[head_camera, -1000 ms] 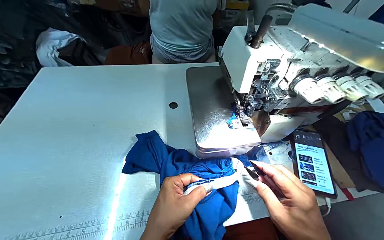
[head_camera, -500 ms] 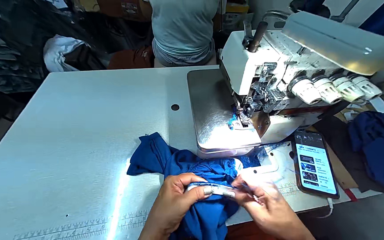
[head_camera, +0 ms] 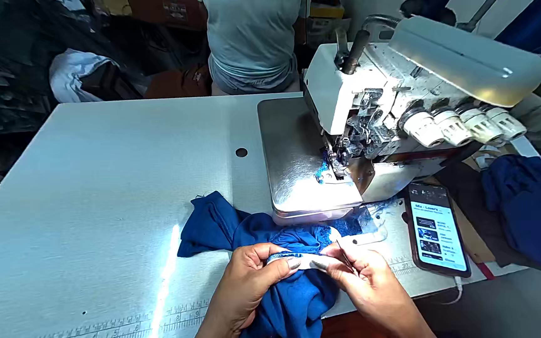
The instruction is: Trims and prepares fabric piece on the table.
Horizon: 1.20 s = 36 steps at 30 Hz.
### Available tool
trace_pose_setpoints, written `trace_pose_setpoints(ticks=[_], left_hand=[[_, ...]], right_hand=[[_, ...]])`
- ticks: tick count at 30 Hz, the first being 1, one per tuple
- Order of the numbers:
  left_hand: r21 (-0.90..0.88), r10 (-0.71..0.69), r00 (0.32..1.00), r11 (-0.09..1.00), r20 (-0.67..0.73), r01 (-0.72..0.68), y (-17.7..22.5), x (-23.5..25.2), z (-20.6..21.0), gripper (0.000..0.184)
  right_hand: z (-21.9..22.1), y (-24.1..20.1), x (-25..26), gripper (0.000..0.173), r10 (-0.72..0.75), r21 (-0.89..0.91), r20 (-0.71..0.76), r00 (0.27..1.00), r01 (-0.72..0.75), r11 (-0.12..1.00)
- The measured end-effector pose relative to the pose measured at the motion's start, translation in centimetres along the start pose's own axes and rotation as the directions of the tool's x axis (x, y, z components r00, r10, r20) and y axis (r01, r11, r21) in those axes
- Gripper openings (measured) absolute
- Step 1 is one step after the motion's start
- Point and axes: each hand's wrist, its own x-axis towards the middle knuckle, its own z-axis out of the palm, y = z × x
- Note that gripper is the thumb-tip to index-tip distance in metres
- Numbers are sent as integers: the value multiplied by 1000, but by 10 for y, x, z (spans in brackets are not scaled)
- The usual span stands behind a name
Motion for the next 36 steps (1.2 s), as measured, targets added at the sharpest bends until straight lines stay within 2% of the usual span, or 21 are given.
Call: trace_pose_setpoints(ticks=[2, 7, 10, 15, 19, 22, 26, 29, 33, 36], left_hand=[[9, -2, 1000, 1000, -7, 2, 0, 0, 0, 5], [37, 5, 1000, 999, 0, -5, 0, 0, 1, 3], [52, -2, 1000, 999, 15, 1, 0, 0, 1, 7], [166, 66, 998, 984, 11, -67, -5, -1, 2, 7], [271, 122, 992, 956, -32, -109, -9, -1, 6, 5], [332, 149, 988, 934, -38, -128, -11, -1, 8, 5], [481, 234, 971, 848, 41, -225, -17, 0, 7, 8], [510, 236, 960, 813, 152, -280, -18, 2, 2, 12], [433, 111, 954, 872, 277, -228, -12, 4, -6, 16], [369, 52, 923, 907, 381, -204, -6, 6, -13, 17]], right_hand=[[-1, 1, -1, 16, -92, -63, -42, 995, 89, 994], [1, -2, 1, 19, -227, -90, -127, 965, 217, 972], [3, 0, 5, 20, -296, -156, -70, 953, 282, 947], [3, 7, 13, 15, -430, -427, 35, 902, 402, 810], [-1, 2, 10, 17, -412, -555, 112, 904, 401, 729], [-2, -4, 5, 18, -353, -580, 141, 925, 366, 728], [3, -14, 3, 18, -335, -458, 209, 919, 394, 796], [2, -14, 8, 20, -296, -261, 262, 918, 363, 894], [-9, -14, 20, 18, -180, 136, 418, 891, 134, 982], [-15, -14, 26, 15, -142, 268, 579, 803, -23, 963]])
